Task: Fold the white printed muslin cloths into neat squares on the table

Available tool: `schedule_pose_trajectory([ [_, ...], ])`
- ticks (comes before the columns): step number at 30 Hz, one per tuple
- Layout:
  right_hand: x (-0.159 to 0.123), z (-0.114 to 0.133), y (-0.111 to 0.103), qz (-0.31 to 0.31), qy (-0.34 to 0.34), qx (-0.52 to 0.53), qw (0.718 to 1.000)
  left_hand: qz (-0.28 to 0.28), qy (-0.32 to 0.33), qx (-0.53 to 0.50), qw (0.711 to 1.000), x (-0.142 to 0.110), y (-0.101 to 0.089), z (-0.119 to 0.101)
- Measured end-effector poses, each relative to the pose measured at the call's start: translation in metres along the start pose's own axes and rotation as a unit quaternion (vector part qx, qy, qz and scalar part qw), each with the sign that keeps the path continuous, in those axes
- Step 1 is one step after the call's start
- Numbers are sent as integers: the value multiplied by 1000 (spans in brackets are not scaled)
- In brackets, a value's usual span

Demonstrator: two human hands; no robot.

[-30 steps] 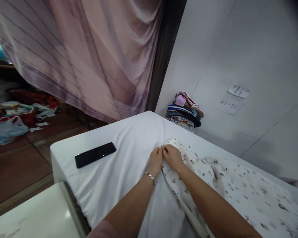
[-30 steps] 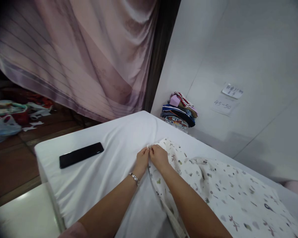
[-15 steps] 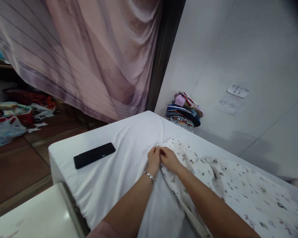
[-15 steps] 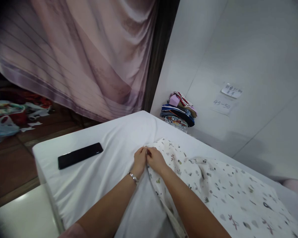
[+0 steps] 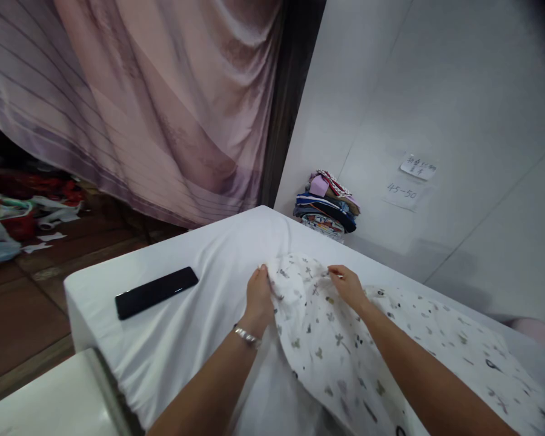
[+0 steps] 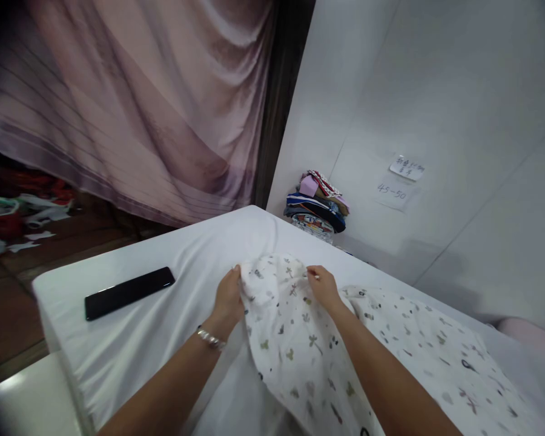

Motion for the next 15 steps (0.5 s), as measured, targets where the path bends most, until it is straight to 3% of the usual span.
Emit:
schedule_pose_trajectory([
  [3,14,-26,-12,7,38,-11,999,94,-12,-21,995,-45,-6,-42],
  [7,26,-43,-3,69,72,-6,995,140,-162,31,976,-93,-47,-68],
  [12,41,-33,36,180,81,23,980,167,-234,154,945,-116,-104,-48],
  [15,48,-15,60,248,74,34,965,147,-270,173,936,-124,-122,-33],
])
Point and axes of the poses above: each hand's wrist, its own x-axis towards the middle knuckle, its own y-axis out of the palm, z = x × y, the point moved 3 cm from there along x, towards the middle knuckle, and after that the axes turned 9 degrees about -y, right-handed, at the moved point
